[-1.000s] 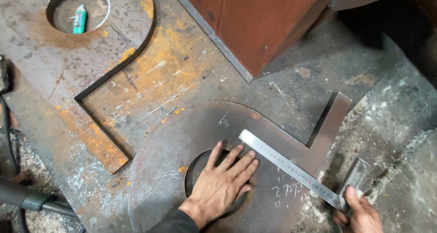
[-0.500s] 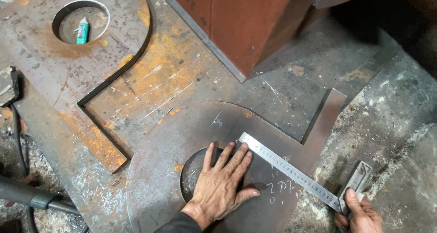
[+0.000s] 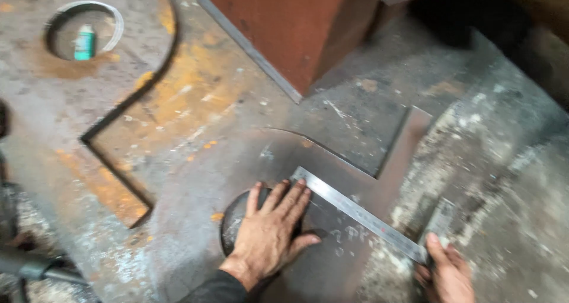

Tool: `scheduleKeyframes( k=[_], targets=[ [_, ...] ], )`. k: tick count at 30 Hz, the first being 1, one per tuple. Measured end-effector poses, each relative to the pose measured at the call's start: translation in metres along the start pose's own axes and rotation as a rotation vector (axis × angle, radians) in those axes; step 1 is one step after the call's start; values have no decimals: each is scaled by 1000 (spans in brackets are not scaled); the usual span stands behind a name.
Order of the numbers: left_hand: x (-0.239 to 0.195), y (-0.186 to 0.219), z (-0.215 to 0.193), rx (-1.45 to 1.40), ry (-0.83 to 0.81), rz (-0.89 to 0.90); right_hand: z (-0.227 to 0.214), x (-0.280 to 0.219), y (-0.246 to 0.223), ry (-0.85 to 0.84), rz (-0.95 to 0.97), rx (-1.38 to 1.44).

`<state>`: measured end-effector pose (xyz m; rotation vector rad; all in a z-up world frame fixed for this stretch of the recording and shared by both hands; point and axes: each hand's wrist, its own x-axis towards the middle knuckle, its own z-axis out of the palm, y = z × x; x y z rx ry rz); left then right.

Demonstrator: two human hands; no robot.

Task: The person measures and marks a metal fabrication piece with a ruler and chalk.

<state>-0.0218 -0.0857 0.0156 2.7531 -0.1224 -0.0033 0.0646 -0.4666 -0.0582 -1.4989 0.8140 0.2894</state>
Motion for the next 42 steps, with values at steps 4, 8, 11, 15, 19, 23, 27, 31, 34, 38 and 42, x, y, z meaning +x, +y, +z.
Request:
scheduleKeyframes(
  k=[4, 8, 11, 15, 19, 23, 27, 31, 34, 38, 42],
  targets=[
    [5, 6, 0, 13, -24, 10, 8, -21, -7, -44, -20, 12],
    [8, 9, 1, 38, -20, -17, 11, -27, -13, -82, 10, -11],
    [8, 12, -1, 51, -51, -41, 13, -30, -16, -112, -7, -13],
    [8, 11, 3, 62, -41, -47, 12, -26, -14, -121, -12, -41],
    [11, 14, -3, 86, -94, -62, 10, -23, -12, -121, -19, -56],
    [10, 14, -1, 68, -86, -63, 9, -20, -11, -120, -17, -71],
    [10, 15, -6, 47, -71, -61, 11, -22, -14, -117, -12, -82],
    [5, 19, -7, 51, -114, -88, 4, -20, -13, -239, 7, -58],
    [-27, 30, 2, 75, 100, -10, 2, -27, -9, -285, -12, -22],
    [-126, 61, 65, 50, 152, 155, 2, -56, -3, -184, 126, -16],
    [-155, 65, 98, 64, 39, 134, -15, -52, 22, -216, 246, -99]
  ],
)
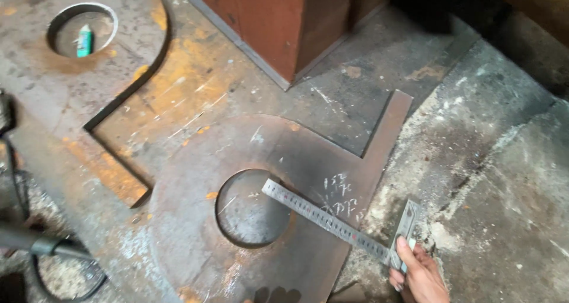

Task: The person measures and marks a metal fabrication piece with a ruler and chalk.

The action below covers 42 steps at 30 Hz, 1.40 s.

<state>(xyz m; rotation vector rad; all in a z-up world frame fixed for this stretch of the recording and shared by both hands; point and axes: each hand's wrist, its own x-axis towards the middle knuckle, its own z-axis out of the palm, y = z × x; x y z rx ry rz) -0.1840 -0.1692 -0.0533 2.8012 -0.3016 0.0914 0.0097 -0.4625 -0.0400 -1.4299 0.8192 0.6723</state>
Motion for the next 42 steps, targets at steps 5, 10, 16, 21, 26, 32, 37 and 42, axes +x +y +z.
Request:
scheduleKeyframes(
  k=[5, 10, 16, 21, 26, 32, 37, 42],
  targets=[
    [-24, 18, -6, -234, -255, -165, -102, 105, 106, 12, -97, -335],
    [-45, 15, -11, -485, -500, -277, -122, 135, 151, -28, -282, -425],
    [-46, -25, -47, -97, 144, -98, -104, 129, 150, -31, -253, -430],
    [-47, -51, -70, -131, 16, -113, -107, 108, 157, 4, -200, -431],
    [-50, -57, -67, -166, -18, -81, -106, 76, 145, 19, -128, -407],
    [-49, -62, -74, -165, -37, -49, -101, 61, 124, -64, 47, -344],
    [-44, -60, -86, -161, -53, -41, -43, -23, 74, 4, 216, -528],
    [-42, -58, -93, -147, -6, -58, -5, -78, 50, -158, 32, -569]
  ],
)
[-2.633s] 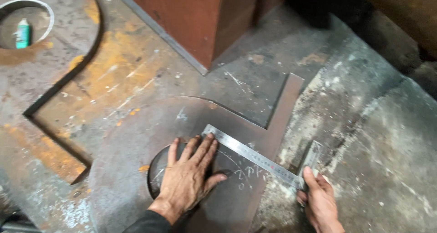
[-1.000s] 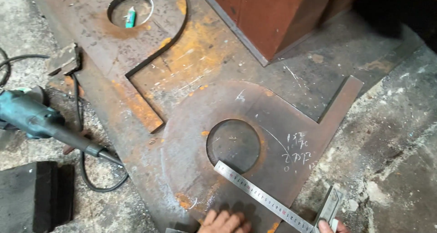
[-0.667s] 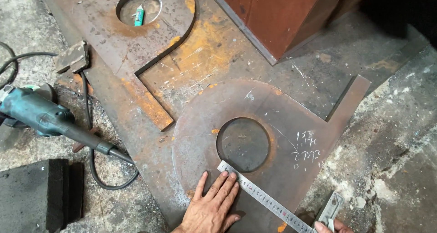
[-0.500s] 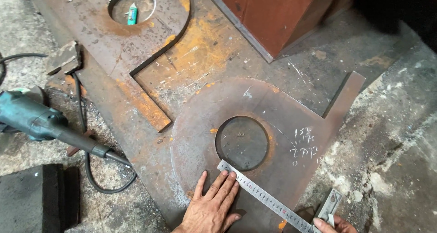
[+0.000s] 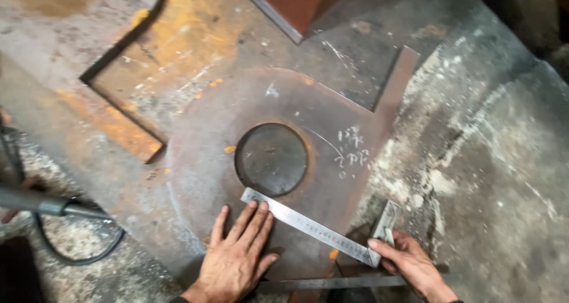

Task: The person measures and marks a metal fabrication piece with a ruler and chalk.

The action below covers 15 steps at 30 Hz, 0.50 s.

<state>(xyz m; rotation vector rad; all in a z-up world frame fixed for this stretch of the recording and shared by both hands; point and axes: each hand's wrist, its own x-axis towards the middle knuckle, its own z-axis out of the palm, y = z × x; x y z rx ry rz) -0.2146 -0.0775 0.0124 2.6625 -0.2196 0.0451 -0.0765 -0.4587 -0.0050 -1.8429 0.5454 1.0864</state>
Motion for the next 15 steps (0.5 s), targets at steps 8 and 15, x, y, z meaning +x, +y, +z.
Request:
scheduleKeyframes(
  k=[8, 15],
  targets=[
    [1, 0, 6, 12, -12, -17, -3, 1, -3, 18, 51, -39],
    [-3, 0, 13, 38, -4, -27, -3, 0, -7, 28, 106, -112]
  ],
)
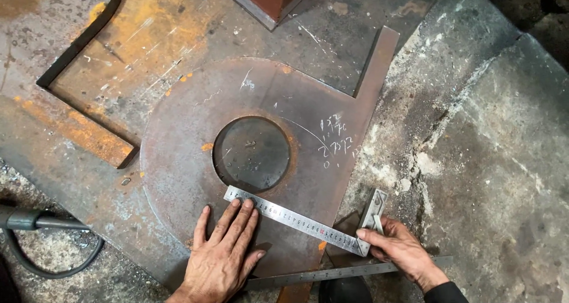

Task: The person measures and marks a metal fabrication piece with a ruler and chalk.

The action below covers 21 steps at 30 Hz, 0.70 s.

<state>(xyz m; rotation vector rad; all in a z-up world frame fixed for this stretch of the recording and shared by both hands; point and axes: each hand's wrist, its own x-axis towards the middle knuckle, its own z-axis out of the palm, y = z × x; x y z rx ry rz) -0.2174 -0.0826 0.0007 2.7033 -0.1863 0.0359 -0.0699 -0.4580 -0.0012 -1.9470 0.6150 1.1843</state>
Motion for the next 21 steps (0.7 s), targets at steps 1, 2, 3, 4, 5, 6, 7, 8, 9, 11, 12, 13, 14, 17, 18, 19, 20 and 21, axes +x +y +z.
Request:
scheduleKeyframes(
  k=[1, 2, 3, 4, 5, 6, 7, 8, 9, 11, 12, 13, 14, 17, 18, 19, 20, 21],
  targets=[
    [0, 0, -1, -1, -2, 2, 0, -1, 1, 1, 2, 2],
    [0, 0, -1, 3, 1, 8, 1, -1, 2, -2, -7, 19],
    [1, 1, -2, 7, 3, 15, 1, -1, 2, -4, -17, 37],
    [1, 1, -3, 8, 6, 15, 0, -2, 7, -3, -20, 36],
    [1, 2, -4, -14, 22, 32, -1, -3, 11, -26, -36, 126],
    [5, 0, -5, -32, 45, 54, -2, -1, 12, -46, -62, 218],
    [11, 0, -4, -27, 56, 58, -7, 4, 11, -43, -74, 218],
    [16, 3, -1, -27, 60, 53, -11, 5, 13, -77, -111, 330],
    [20, 5, 1, -28, 64, 47, -16, 7, 15, -112, -149, 441],
    [43, 13, 2, -30, 44, 52, -29, 8, 21, -77, -170, 501],
    [56, 12, 0, -18, 29, 49, -33, 16, 17, -57, -199, 560],
    [72, 13, 0, -3, 40, 43, -42, 23, 15, -70, -213, 556],
    [88, 14, -1, -19, 12, 46, -51, 31, 13, -21, -225, 584],
    [133, 11, 4, -37, -10, 34, -67, 48, -11, 37, -260, 607],
    [149, 10, 7, -53, -11, 29, -72, 52, -22, 62, -275, 607],
    [158, 8, 8, -45, -5, 21, -79, 62, -32, 51, -281, 602],
    [166, 7, 9, -53, 3, 8, -87, 70, -39, 66, -277, 586],
    [175, 6, 10, -61, 10, -4, -94, 79, -46, 81, -273, 570]
  ],
)
